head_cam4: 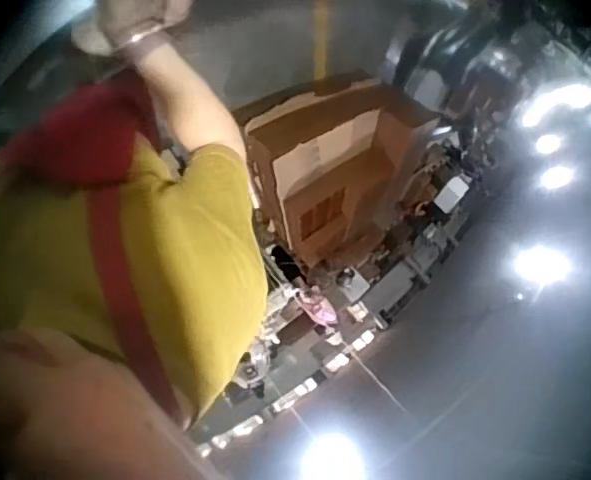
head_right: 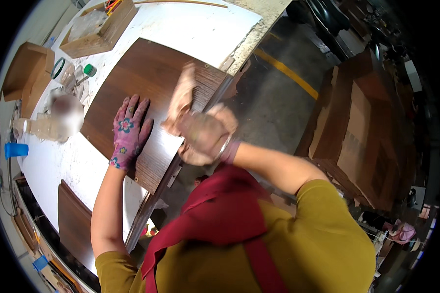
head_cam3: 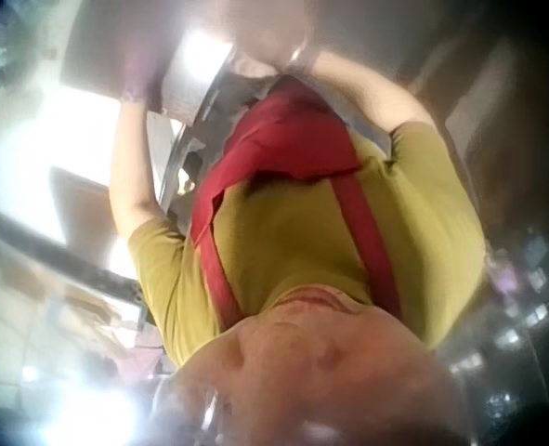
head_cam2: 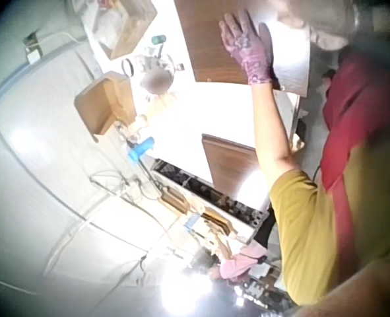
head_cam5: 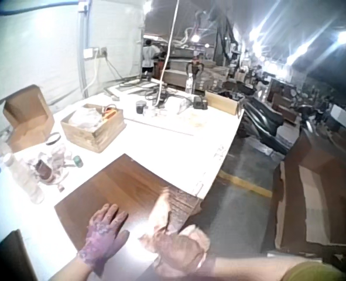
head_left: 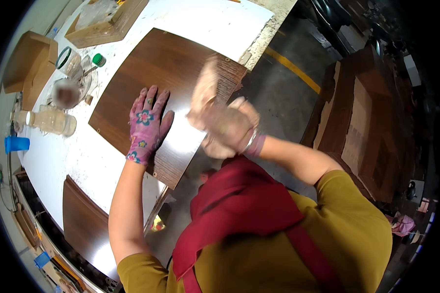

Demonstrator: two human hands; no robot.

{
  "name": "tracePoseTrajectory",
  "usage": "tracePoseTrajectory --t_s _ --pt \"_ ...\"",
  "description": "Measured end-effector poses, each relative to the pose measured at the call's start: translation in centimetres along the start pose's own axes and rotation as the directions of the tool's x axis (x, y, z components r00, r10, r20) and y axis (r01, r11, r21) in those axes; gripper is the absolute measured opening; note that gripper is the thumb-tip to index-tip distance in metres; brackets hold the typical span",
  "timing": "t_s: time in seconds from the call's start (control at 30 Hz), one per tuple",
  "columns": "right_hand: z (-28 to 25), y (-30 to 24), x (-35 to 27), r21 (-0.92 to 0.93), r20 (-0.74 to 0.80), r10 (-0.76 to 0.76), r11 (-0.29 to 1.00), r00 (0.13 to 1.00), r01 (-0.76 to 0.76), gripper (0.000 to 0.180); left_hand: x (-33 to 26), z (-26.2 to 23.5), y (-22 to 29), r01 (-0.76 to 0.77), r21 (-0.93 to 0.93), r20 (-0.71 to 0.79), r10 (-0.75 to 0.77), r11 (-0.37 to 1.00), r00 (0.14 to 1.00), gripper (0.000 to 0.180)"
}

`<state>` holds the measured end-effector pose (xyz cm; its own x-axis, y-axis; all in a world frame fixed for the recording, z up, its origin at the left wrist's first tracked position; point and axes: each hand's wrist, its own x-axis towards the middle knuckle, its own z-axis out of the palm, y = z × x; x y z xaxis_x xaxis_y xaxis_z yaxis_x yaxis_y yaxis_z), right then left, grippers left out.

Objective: The person wipes down wooden panels with a cloth and moves them to a stack.

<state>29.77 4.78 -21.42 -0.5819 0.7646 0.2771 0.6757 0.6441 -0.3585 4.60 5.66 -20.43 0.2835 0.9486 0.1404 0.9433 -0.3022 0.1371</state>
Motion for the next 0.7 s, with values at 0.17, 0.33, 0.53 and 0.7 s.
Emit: tracePoseTrajectory --t_s 0.17,0.33,0.53,0.7 --pt "-2.8 6.8 2.9 0.341 -0.116 0.303 0.907 0.946 -0.248 0.019 -0.2 -0.2 0.0 -0.018 0.052 -0.01 0.019 0.998 1.0 0.051" --pt "-3.0 11.0 4.5 0.039 -0.194 0.259 0.966 0.946 -0.257 0.015 0.4 -0.2 0.1 -0.025 0.054 -0.002 0.026 0.998 1.0 0.051" --pt "-3.9 11.9 4.3 0.386 -0.036 0.498 0.807 0.866 -0.447 0.028 0.4 0.0 0.1 -0.024 0.066 0.013 0.023 0.998 1.0 0.053" --pt "-8.2 21.1 2.7 -0.009 -0.058 0.568 0.822 0.821 -0.569 0.03 0.8 -0.8 0.5 -0.011 0.05 0.046 0.009 0.999 0.999 0.054"
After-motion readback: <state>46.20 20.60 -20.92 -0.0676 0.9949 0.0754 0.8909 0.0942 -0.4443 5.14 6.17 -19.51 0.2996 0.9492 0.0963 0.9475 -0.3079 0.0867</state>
